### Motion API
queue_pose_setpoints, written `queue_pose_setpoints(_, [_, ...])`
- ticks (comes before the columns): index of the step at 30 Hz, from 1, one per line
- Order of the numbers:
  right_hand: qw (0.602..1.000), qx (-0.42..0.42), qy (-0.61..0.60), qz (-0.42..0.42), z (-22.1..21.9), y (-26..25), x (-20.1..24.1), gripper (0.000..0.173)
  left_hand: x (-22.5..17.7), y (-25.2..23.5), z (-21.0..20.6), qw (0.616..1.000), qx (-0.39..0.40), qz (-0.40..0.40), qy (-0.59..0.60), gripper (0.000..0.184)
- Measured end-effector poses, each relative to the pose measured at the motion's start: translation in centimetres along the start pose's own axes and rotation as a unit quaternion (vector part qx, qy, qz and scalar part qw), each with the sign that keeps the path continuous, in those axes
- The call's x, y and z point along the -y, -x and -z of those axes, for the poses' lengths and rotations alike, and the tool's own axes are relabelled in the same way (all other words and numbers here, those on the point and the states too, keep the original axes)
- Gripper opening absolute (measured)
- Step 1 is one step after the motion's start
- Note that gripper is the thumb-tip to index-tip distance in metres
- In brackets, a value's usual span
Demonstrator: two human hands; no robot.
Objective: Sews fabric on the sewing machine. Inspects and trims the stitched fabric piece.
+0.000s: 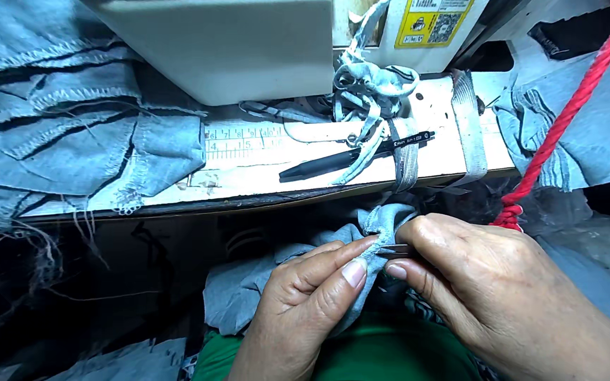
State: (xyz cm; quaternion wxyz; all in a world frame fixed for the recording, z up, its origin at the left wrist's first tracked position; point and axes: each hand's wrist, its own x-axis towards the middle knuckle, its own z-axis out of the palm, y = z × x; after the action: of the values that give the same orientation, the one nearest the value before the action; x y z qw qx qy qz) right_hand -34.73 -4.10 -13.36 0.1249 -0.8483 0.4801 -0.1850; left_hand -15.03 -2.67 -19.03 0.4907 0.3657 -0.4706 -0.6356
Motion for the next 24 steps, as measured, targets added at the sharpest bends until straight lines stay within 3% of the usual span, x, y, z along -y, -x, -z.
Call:
queue_pose_setpoints(10, [0.999, -0.008, 0.045, 0.004, -0.05, 0.07, -0.08, 0.031, 0.05, 0.11, 0.04, 1.0, 0.002, -0.011, -0.015, 0.026])
queue_pose_setpoints(15, [1.0, 0.006, -0.016, -0.008, 0.3, -0.1, 0.28, 0.028, -0.1, 0.17, -0.05, 1.0, 0.005, -0.009, -0.027, 0.025])
queue_pose_setpoints(20, [1.0, -0.007, 0.016, 0.012, -0.08, 0.06, -0.11, 0.031, 0.34, -0.04, -0.18, 1.0, 0.004, 0.008, 0.0, 0.025])
queue_pose_setpoints(24, [0.999, -0.002, -0.029, 0.016, 0.07, 0.1, -0.27, 0.03, 0.37, -0.2, -0.4, 0.996, -0.009, 0.037, 0.076, 0.024])
